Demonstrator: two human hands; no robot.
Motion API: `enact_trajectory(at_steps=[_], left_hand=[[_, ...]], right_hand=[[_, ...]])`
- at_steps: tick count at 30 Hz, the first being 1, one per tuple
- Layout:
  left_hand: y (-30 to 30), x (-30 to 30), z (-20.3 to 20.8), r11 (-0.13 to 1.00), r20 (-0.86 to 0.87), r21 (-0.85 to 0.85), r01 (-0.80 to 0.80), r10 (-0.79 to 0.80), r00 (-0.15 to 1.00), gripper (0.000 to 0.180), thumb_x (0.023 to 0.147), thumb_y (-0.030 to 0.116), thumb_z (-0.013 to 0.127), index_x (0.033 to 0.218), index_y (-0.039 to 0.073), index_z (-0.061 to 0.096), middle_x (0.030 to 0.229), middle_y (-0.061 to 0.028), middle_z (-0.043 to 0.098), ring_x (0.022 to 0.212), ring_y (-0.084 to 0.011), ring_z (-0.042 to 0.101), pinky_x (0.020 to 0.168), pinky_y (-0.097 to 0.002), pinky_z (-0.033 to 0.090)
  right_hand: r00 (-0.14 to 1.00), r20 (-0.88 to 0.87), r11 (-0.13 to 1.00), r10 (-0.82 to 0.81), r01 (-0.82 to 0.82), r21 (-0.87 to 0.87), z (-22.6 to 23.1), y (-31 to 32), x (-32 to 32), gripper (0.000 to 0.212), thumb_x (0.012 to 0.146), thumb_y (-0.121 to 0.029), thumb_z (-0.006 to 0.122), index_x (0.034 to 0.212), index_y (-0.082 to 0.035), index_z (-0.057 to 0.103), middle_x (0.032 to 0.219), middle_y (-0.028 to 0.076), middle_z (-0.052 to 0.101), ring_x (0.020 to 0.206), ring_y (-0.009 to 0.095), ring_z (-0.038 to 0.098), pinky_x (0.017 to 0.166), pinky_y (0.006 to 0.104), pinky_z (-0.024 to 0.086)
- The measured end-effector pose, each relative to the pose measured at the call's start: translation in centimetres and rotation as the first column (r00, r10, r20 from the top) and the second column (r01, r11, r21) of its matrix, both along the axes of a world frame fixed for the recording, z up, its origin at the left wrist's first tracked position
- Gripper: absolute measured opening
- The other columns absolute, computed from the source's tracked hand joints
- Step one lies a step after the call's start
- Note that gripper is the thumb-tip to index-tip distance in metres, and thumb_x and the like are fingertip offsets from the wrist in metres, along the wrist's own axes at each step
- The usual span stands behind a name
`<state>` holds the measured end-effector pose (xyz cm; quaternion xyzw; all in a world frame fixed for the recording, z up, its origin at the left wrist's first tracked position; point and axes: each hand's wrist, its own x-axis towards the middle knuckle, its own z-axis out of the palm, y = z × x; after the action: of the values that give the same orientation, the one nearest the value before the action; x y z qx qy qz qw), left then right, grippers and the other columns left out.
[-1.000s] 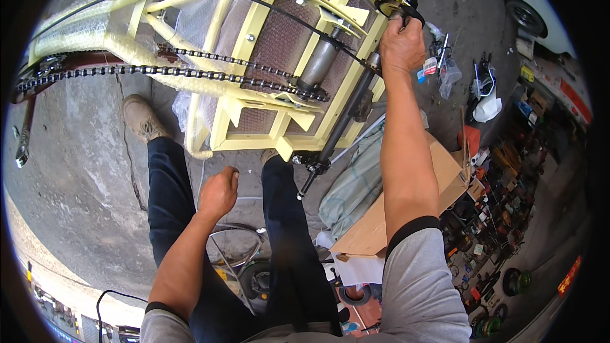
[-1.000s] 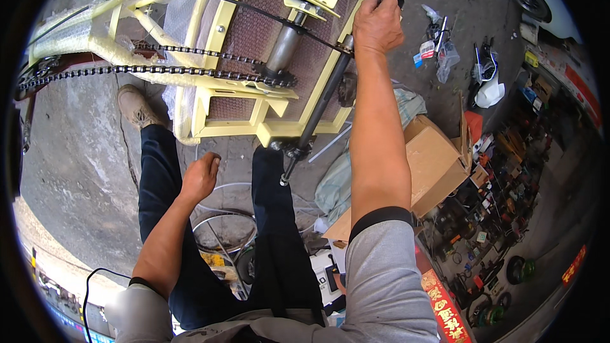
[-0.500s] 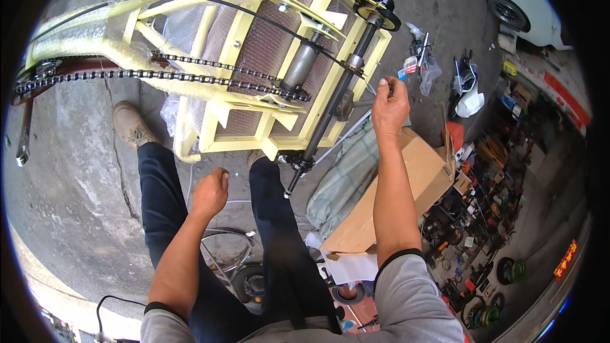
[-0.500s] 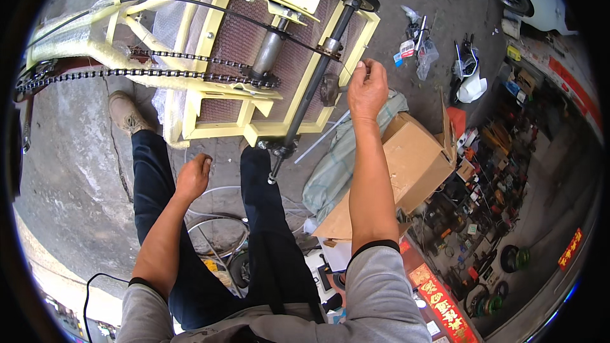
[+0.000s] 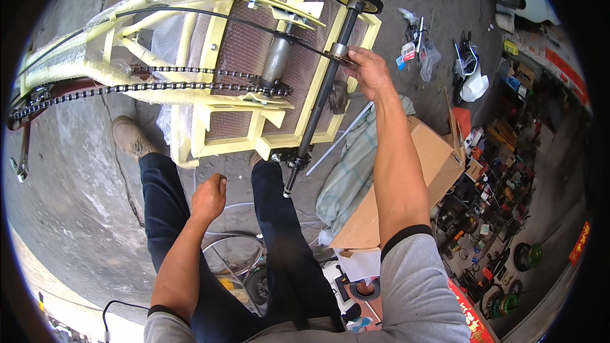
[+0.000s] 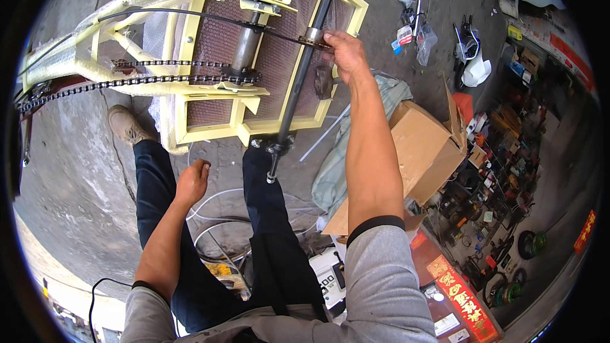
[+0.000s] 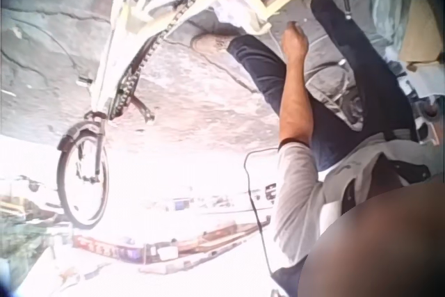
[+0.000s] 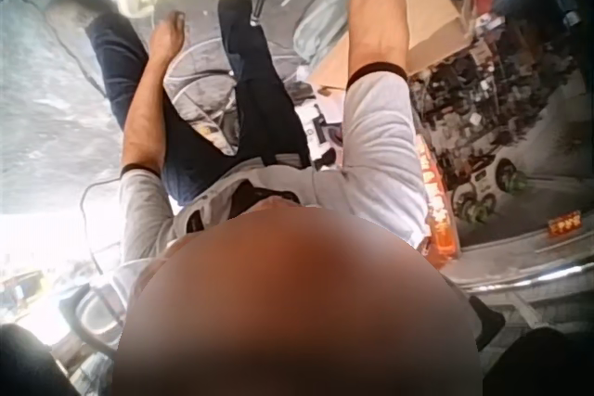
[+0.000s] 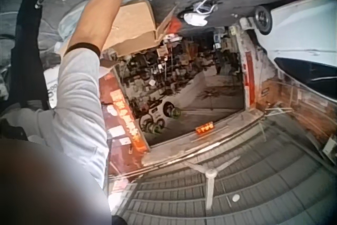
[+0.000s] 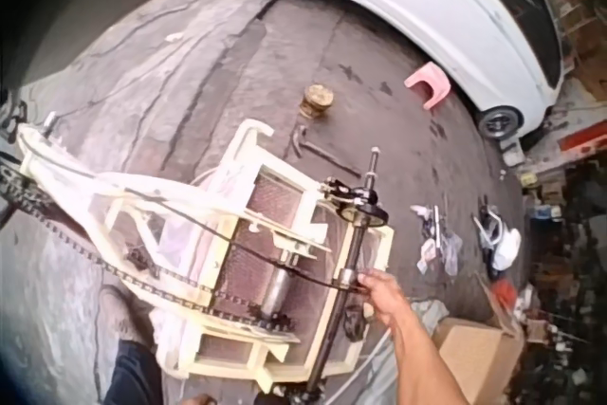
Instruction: The person assembles a bicycle by routing cables, attaching the chain, and tightening bolts on the frame and crankset. The person uses a wrench and hands to secure components and align the drivetrain on an upside-down bicycle frame.
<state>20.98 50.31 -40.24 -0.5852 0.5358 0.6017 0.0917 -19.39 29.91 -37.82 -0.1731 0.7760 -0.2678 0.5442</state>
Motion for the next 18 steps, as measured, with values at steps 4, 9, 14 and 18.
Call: enact_trajectory(at_steps=[4,9,14,18], left_hand=[[0.2,-0.2,-0.1,1.000,0.015,0.001,0.031,-0.031,0.999,0.026,0.095,0.027,0.049,0.099,0.005,0.062,0.084,-0.0270,0.064,0.083,-0.0474,0.061,0.074,-0.0552,0.047],[0.1,-0.3,-0.1,0.999,0.014,0.000,0.041,-0.041,0.999,0.026,0.095,0.026,0.049,0.098,0.005,0.062,0.083,-0.0263,0.064,0.082,-0.0469,0.061,0.073,-0.0551,0.047],[-0.2,-0.3,0.0,1.000,-0.001,-0.010,0.024,-0.024,1.000,0.024,0.094,0.025,0.051,0.098,0.005,0.062,0.083,-0.0255,0.065,0.081,-0.0464,0.061,0.073,-0.0550,0.047],[-0.4,-0.3,0.3,0.999,0.022,-0.012,0.035,-0.034,0.999,0.022,0.094,0.025,0.051,0.097,0.005,0.062,0.084,-0.0252,0.065,0.082,-0.0464,0.061,0.073,-0.0547,0.047]], right_hand=[[0.972,-0.194,0.989,0.134,-0.143,-0.033,1.8,0.3,0.9,0.022,0.088,-0.016,0.064,0.101,0.002,0.068,0.089,0.005,0.067,0.079,0.015,0.060,0.071,0.0291,0.047],[0.772,-0.526,0.902,0.358,-0.431,-0.019,3.0,0.2,2.1,0.028,0.083,-0.020,0.068,0.095,0.005,0.069,0.081,0.011,0.069,0.075,0.019,0.063,0.070,0.0317,0.049],[0.669,-0.603,0.850,0.435,-0.526,0.029,3.4,-0.4,2.8,0.029,0.079,-0.025,0.069,0.093,0.001,0.069,0.079,0.015,0.069,0.072,0.025,0.065,0.069,0.0352,0.050],[0.588,-0.660,0.822,0.466,-0.564,0.078,3.5,-0.7,3.5,0.026,0.080,-0.026,0.067,0.089,-0.003,0.069,0.080,0.015,0.069,0.075,0.031,0.066,0.070,0.0388,0.050]])
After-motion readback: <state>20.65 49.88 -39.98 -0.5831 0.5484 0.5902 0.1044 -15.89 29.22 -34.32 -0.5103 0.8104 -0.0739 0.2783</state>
